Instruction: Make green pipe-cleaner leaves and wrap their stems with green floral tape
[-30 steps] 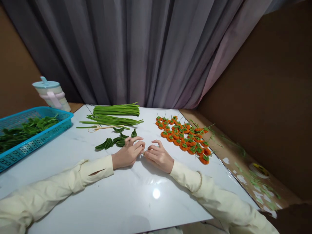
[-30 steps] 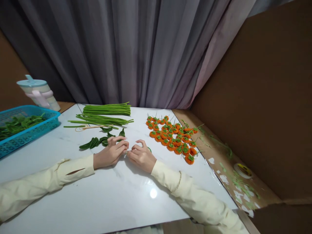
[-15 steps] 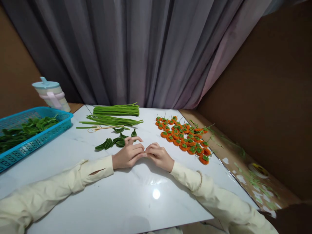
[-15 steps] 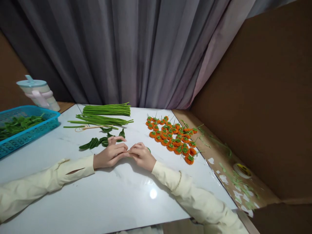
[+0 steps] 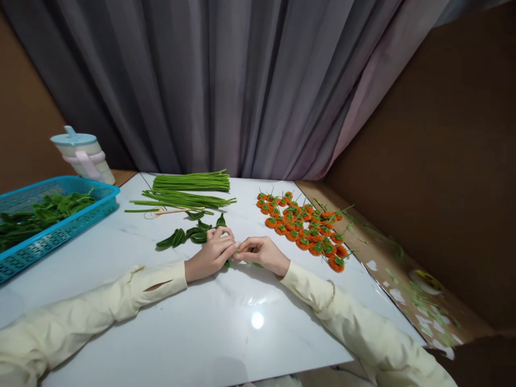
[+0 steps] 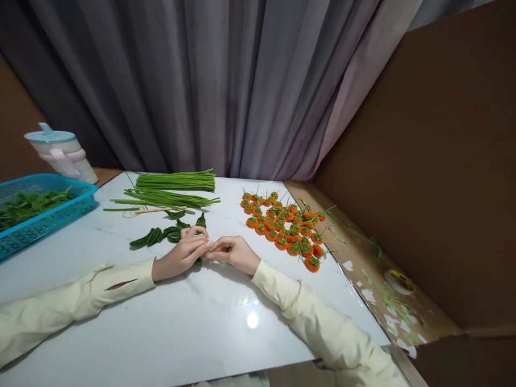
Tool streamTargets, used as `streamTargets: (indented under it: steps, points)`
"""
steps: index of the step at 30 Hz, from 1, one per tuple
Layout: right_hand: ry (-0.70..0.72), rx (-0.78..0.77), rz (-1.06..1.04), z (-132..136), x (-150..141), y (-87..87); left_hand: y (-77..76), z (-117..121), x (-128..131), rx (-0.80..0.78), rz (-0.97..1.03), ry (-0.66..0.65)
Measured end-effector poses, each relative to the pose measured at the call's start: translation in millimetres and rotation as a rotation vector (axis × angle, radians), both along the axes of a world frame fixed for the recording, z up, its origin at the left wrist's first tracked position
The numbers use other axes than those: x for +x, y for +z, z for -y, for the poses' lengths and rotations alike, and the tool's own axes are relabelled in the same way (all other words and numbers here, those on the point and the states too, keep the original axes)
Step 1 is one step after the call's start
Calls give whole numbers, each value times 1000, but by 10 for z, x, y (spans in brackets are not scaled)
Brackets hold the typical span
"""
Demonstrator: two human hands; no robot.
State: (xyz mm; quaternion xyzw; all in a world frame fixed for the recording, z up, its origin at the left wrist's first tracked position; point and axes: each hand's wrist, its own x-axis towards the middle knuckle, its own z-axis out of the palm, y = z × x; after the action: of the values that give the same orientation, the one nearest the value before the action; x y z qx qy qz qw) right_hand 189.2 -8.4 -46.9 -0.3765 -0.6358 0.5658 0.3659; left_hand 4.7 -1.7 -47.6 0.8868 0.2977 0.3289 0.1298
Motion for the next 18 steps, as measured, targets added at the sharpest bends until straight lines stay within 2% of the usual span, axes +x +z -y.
streamTargets:
  steps: [8, 14, 18]
  points:
    - [-55, 29, 61, -28, 6, 8, -6, -5, -8, 18, -26, 17]
    - [41, 8, 38, -27, 20, 14, 2, -2, -18, -21, 5, -41]
    - [89, -30, -10, -24, 34, 32, 23, 10, -1, -143, 30, -42]
